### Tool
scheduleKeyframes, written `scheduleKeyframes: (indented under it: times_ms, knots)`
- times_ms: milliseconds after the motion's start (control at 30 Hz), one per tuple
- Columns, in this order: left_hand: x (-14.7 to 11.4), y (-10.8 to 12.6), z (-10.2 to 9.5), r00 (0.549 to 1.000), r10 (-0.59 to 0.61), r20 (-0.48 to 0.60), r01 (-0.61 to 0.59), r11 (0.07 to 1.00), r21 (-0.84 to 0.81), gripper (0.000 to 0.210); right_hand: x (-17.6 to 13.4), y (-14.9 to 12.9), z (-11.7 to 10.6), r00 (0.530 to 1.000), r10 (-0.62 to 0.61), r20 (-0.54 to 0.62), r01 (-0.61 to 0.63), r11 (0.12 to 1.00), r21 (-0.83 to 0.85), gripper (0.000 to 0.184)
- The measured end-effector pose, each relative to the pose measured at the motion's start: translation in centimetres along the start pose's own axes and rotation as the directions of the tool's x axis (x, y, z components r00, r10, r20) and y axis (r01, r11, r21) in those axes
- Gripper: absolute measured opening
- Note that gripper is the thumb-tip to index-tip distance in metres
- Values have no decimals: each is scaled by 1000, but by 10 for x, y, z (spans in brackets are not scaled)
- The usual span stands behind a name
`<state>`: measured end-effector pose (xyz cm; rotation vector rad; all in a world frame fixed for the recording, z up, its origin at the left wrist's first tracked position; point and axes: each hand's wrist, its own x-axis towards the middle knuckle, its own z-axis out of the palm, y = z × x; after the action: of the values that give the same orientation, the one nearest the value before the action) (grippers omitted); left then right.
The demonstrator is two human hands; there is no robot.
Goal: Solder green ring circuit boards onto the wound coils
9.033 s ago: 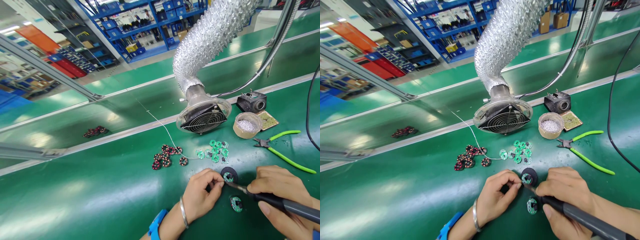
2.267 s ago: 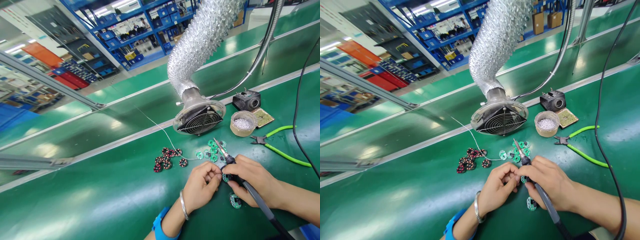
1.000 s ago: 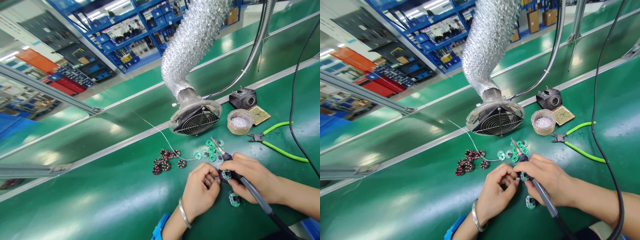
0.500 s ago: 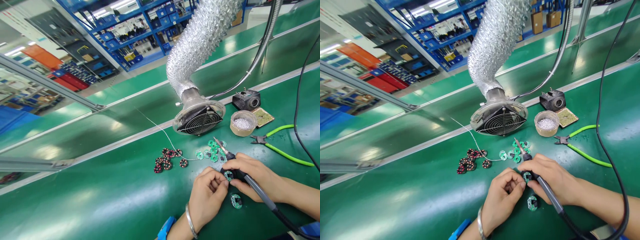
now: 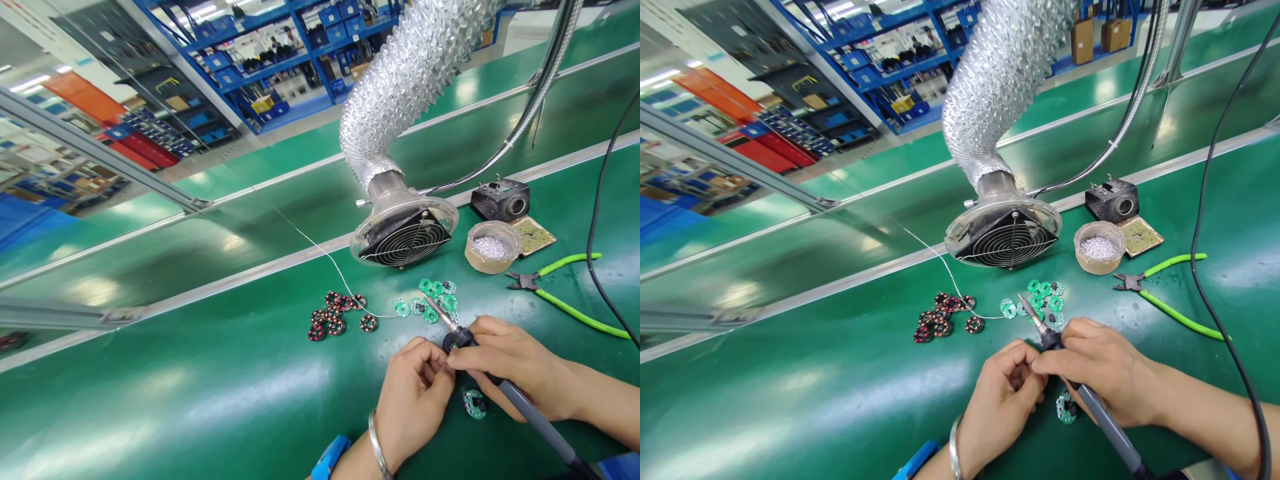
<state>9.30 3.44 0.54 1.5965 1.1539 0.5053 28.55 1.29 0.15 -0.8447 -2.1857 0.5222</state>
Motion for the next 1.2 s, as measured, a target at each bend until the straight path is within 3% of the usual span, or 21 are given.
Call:
scheduleKeyframes:
  times_ms: [300,467,1200]
  knots:
    - [3,2,2,999,-49,8,49,998,-43,13,-1,-20,-21,973,79,-219,-83,997,-9,47]
    - [4,3,2,997,-73,2,73,996,-52,12,1,-37,-30,955,205,-215,-204,979,30,31]
    - [7,9,-1,999,-51,-20,51,998,27,13,3,-44,-29,943,284,-174,-288,958,2,22]
